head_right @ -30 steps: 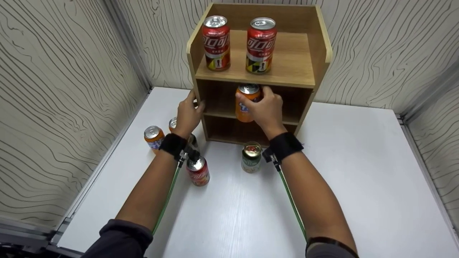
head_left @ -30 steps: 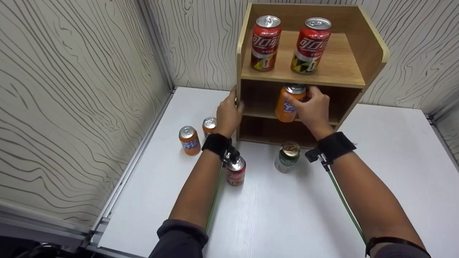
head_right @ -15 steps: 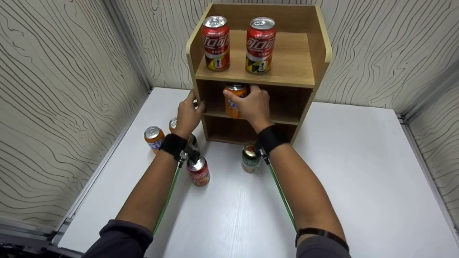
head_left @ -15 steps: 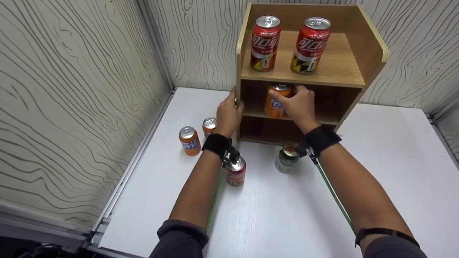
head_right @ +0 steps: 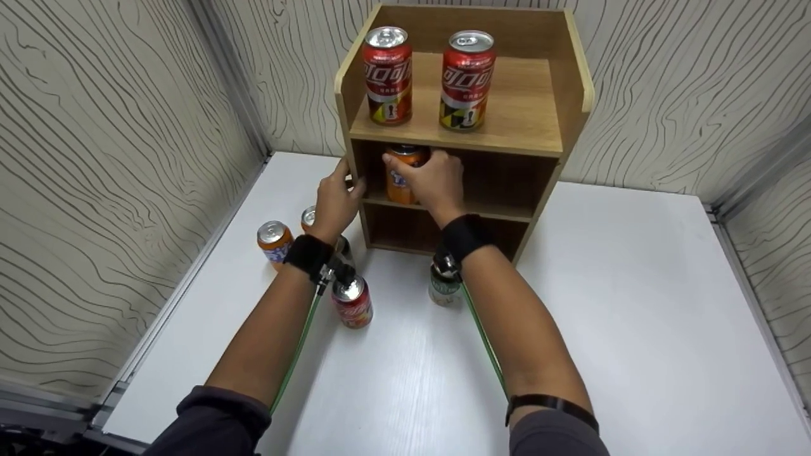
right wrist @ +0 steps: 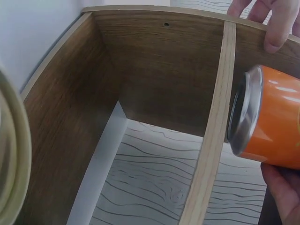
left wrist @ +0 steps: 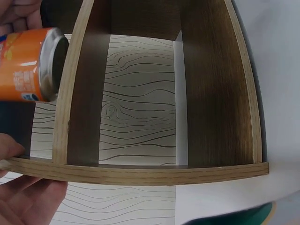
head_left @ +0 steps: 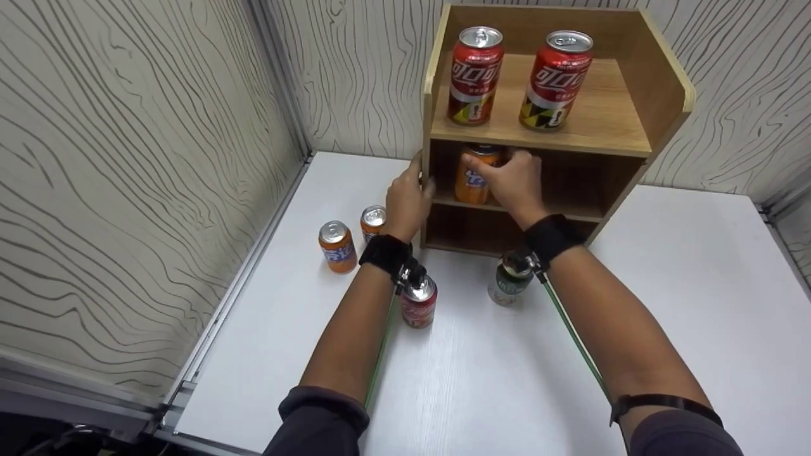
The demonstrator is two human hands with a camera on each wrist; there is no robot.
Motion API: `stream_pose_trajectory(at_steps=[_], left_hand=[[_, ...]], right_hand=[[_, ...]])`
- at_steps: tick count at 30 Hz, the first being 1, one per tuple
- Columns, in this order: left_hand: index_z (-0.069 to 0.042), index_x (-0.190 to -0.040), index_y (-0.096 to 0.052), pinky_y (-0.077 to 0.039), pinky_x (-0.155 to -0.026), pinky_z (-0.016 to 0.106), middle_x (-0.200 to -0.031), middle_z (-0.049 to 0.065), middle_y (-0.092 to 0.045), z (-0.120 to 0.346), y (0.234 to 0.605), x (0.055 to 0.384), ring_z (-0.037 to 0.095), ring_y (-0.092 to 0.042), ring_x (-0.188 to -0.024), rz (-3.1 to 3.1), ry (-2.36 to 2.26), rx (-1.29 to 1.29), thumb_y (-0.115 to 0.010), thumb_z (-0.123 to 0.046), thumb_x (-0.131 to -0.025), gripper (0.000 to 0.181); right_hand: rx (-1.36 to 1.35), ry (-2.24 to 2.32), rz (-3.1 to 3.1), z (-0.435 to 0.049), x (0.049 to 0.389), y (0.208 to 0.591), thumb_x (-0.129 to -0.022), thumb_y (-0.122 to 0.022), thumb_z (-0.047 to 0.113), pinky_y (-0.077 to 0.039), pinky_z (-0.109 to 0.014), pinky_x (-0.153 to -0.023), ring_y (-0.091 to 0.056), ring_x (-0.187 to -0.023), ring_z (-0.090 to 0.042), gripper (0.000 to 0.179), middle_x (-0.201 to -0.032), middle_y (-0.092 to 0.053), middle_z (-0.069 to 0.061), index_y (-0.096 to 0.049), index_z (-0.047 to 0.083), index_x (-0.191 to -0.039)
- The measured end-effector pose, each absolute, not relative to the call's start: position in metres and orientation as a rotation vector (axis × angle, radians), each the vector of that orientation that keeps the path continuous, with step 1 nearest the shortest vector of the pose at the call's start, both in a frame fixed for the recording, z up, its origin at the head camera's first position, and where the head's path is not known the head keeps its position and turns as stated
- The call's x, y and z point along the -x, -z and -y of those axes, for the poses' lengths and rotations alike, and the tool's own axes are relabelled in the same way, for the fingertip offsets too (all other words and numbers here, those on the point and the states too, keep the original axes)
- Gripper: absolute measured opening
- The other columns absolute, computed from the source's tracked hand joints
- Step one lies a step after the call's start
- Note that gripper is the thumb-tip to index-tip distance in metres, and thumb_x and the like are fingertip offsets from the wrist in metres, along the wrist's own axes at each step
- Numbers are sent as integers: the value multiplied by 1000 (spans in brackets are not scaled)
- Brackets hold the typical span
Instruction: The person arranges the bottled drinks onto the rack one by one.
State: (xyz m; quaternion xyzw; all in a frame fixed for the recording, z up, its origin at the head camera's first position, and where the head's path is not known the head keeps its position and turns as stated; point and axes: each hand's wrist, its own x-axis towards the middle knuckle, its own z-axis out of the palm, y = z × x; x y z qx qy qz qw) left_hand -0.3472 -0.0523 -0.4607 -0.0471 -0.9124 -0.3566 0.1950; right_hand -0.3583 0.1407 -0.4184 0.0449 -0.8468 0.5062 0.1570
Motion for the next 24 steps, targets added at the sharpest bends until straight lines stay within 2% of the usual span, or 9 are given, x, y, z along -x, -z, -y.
stream_pose_trajectory(at_steps=[6,13,18,24], left_hand=[[-8,-154,-51,-62,-89,42,-126,15,-76,52,460,346,28,-77,-107,2563,1022,129,-63,-19,-104,53],[-7,-155,-50,-63,-88,42,-127,16,-76,52,460,347,28,-77,-107,2561,1024,123,-63,-19,-104,53],[-6,-154,-50,-63,-88,42,-128,15,-76,53,460,347,28,-77,-109,2563,1012,137,-62,-19,-105,52],[-5,-154,-50,-63,-89,43,-128,15,-76,53,461,347,28,-77,-110,2561,988,156,-61,-18,-105,52]], right_hand=[[-139,-1498,2399,-133,365,420,-78,-87,60,-61,-40,-100,-75,-114,-28,84,-126,-76,-17,-66,2,-136],[-191,-1581,2373,-124,369,421,-79,-88,56,-52,-37,-113,-68,-130,-24,93,-143,-68,-12,-53,7,-151],[-190,-1606,2362,-120,372,421,-81,-89,52,-48,-35,-118,-64,-135,-23,94,-148,-65,-11,-50,8,-154],[-189,-1654,2331,-116,374,422,-80,-91,46,-40,-34,-125,-52,-148,-22,100,-161,-53,-8,-41,10,-159]])
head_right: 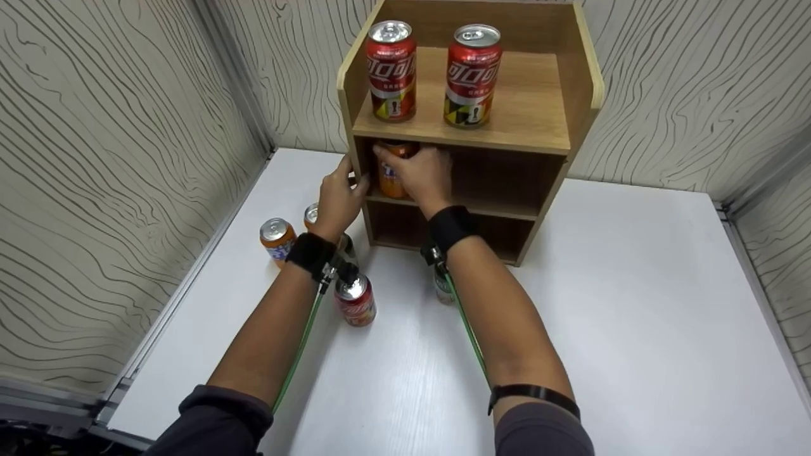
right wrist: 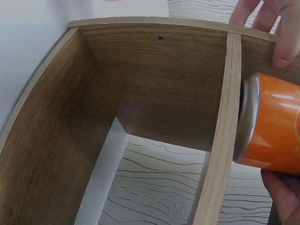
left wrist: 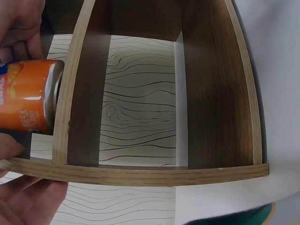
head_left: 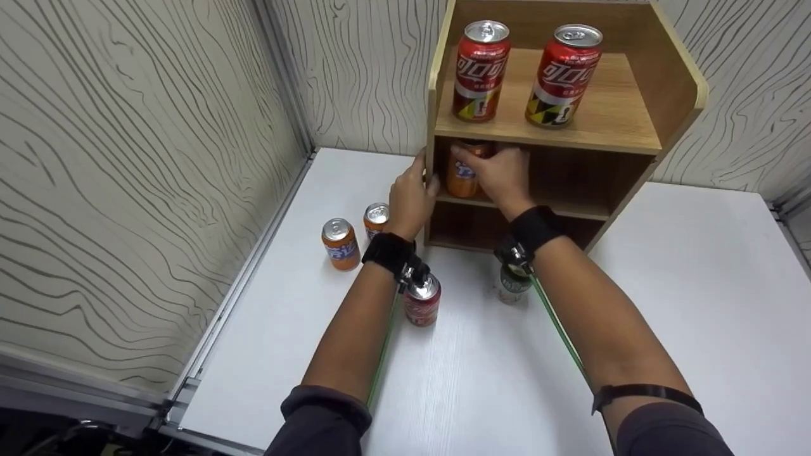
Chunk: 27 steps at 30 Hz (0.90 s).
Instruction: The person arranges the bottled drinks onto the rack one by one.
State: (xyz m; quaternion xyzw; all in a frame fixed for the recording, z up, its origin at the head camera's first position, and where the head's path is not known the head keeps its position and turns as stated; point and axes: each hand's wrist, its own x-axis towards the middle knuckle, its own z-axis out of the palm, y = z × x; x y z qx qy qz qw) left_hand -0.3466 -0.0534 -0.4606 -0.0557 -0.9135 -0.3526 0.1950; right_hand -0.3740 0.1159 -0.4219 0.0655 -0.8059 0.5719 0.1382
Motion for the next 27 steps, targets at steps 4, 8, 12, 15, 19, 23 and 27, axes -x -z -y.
stream_pose_trajectory(at_steps=[4,8,12,15,19,23,27], left_hand=[[-6,-154,-50,-63,-90,42,-130,15,-75,52,460,347,29,-76,-112,2558,1010,160,-61,-18,-105,52],[-6,-155,-49,-63,-92,41,-131,16,-74,52,460,348,29,-76,-113,2567,1016,155,-62,-19,-105,53],[-6,-155,-49,-63,-90,42,-129,16,-75,53,461,348,29,-77,-110,2570,1003,147,-62,-19,-105,53],[-6,-154,-50,-63,-89,42,-128,16,-75,53,461,347,29,-77,-110,2565,1001,149,-62,-19,-105,52],[-6,-154,-50,-63,-89,41,-128,16,-75,52,460,347,29,-77,-109,2564,1000,153,-61,-18,-105,51],[-6,-154,-50,-63,-88,41,-127,16,-76,53,460,346,28,-77,-107,2575,994,139,-61,-19,-106,52],[-5,-155,-49,-63,-85,41,-127,16,-76,52,459,346,28,-77,-106,2579,988,136,-61,-19,-106,52]], right_hand=[[-184,-1602,2345,-114,375,421,-79,-91,49,-42,-35,-124,-55,-145,-24,98,-157,-57,-11,-47,9,-156],[-166,-1585,2367,-112,375,422,-80,-90,49,-47,-38,-120,-61,-140,-27,94,-151,-62,-14,-50,6,-154],[-161,-1565,2387,-110,374,423,-81,-89,50,-53,-40,-113,-68,-130,-29,89,-142,-68,-16,-55,5,-149],[-164,-1499,2397,-109,372,424,-81,-88,53,-59,-42,-102,-74,-116,-30,82,-129,-75,-18,-63,3,-141],[-154,-1446,2401,-108,371,426,-80,-87,56,-62,-42,-94,-78,-106,-31,79,-119,-78,-19,-68,2,-134],[-145,-1447,2421,-107,370,428,-80,-85,60,-62,-42,-95,-77,-107,-30,80,-120,-78,-17,-68,3,-134],[-128,-1409,2439,-107,369,428,-79,-84,64,-63,-43,-89,-78,-100,-30,81,-115,-79,-17,-69,3,-131]])
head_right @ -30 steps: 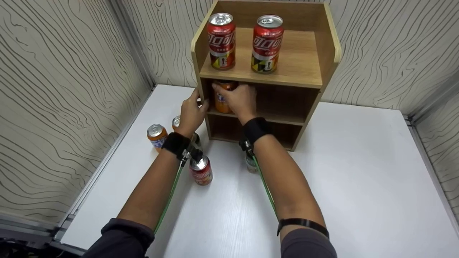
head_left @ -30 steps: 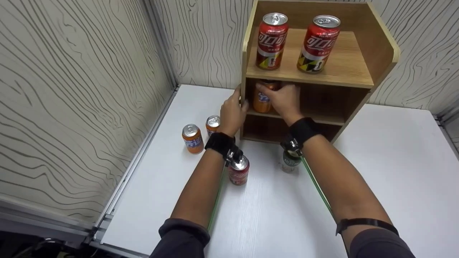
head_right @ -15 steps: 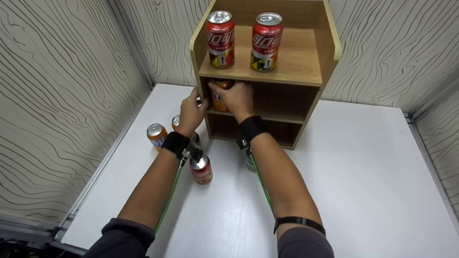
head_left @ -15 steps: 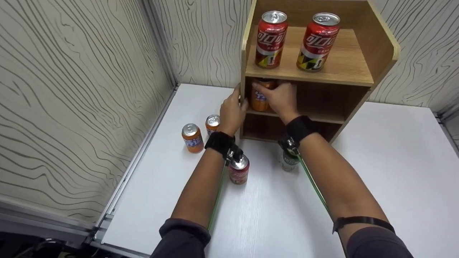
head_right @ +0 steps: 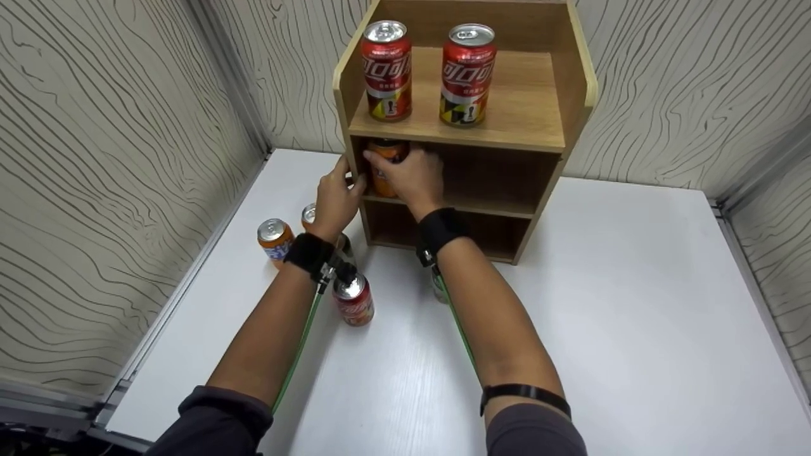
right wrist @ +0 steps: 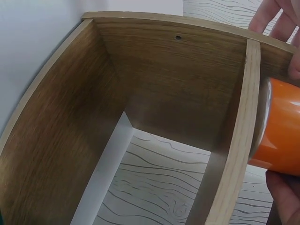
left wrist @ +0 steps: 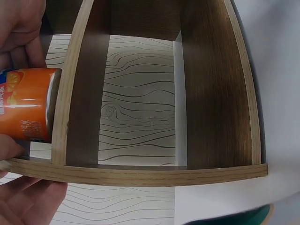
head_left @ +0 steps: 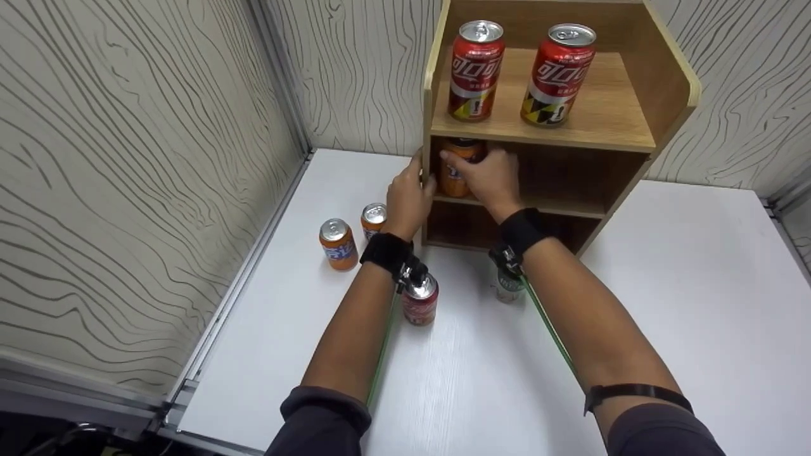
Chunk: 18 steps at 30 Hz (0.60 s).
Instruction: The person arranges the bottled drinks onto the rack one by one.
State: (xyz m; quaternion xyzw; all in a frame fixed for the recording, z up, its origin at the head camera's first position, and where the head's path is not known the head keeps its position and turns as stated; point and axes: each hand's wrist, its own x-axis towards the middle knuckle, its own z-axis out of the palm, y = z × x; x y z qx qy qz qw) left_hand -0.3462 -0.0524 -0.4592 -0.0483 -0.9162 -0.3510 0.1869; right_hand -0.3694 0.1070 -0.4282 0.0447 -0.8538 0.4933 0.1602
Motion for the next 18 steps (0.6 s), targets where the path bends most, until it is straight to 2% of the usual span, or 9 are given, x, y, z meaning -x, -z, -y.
stream_pose_trajectory(at_steps=[8,13,18], left_hand=[[-5,-154,-51,-63,-85,43,-126,16,-76,53,459,346,29,-77,-104,2575,967,128,-61,-20,-106,51],[-5,-154,-51,-63,-84,43,-125,17,-76,53,460,346,30,-78,-102,2565,978,130,-62,-20,-105,52],[-5,-155,-50,-63,-84,41,-125,17,-76,52,460,346,29,-78,-102,2569,987,131,-62,-18,-105,53]], right_hand=[[-99,-1340,2450,-104,366,426,-78,-83,67,-64,-43,-76,-79,-86,-30,81,-103,-81,-18,-73,1,-123],[-27,-1255,2504,-99,364,424,-76,-80,75,-60,-39,-68,-77,-79,-28,85,-94,-81,-18,-76,0,-115],[16,-1259,2595,-97,364,421,-76,-75,80,-57,-37,-68,-74,-81,-27,88,-97,-79,-16,-73,1,-115]])
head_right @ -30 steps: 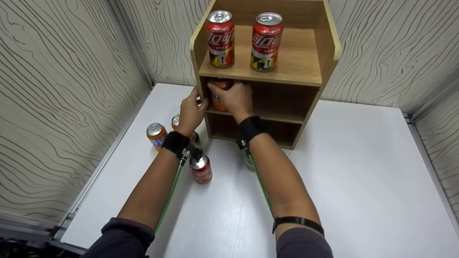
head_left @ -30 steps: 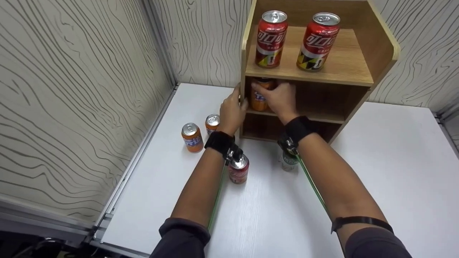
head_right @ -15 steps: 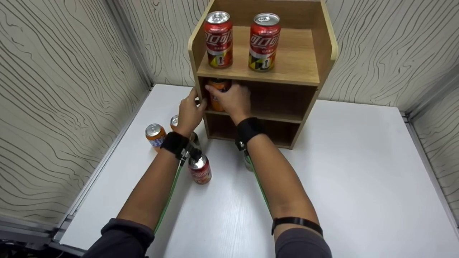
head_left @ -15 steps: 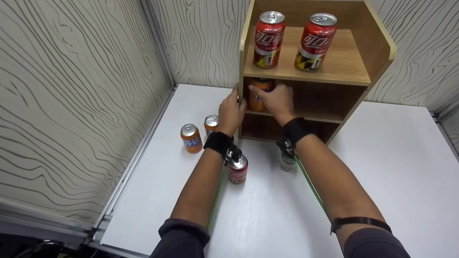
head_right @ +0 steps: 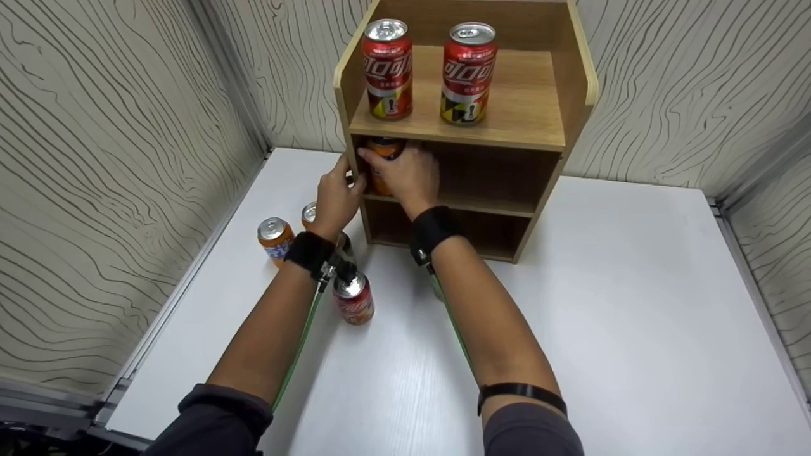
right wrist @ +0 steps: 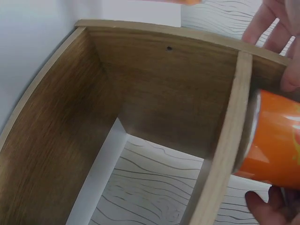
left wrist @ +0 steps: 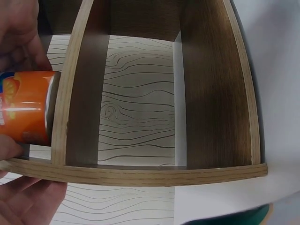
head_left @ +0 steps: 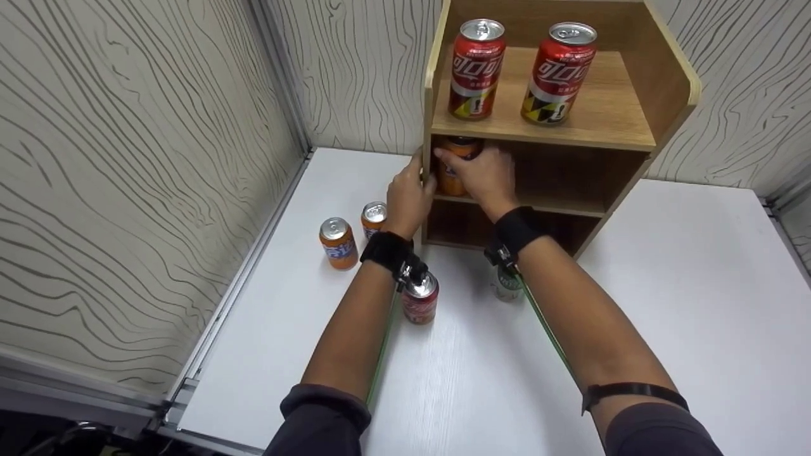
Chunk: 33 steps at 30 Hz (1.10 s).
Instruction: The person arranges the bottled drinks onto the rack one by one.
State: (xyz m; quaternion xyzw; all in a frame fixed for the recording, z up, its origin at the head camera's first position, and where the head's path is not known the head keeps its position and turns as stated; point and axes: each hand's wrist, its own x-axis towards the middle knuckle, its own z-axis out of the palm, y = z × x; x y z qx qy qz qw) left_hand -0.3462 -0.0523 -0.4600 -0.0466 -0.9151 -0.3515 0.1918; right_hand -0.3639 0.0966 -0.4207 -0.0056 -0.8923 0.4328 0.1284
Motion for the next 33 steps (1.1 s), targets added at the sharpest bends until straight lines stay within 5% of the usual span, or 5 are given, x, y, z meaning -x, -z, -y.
stream_pose_trajectory(at_steps=[10,21,33], left_hand=[[-6,-155,-49,-63,-82,42,-122,16,-77,54,460,347,29,-78,-100,2566,971,147,-62,-17,-105,53],[-6,-155,-49,-63,-84,42,-123,17,-77,53,461,346,29,-78,-102,2559,973,161,-62,-16,-104,54],[-7,-156,-49,-63,-86,43,-124,16,-76,53,461,346,30,-77,-103,2574,985,143,-62,-17,-104,54]], right_hand=[[-131,-1440,2670,-107,368,423,-84,-77,67,-57,-47,-102,-71,-117,-32,93,-133,-69,-18,-50,6,-149],[-222,-1420,2621,-115,368,427,-86,-83,51,-55,-49,-109,-69,-121,-38,86,-135,-69,-23,-51,1,-148],[-159,-1449,2640,-114,367,424,-84,-84,53,-58,-49,-103,-72,-116,-36,83,-130,-72,-21,-56,2,-143]])
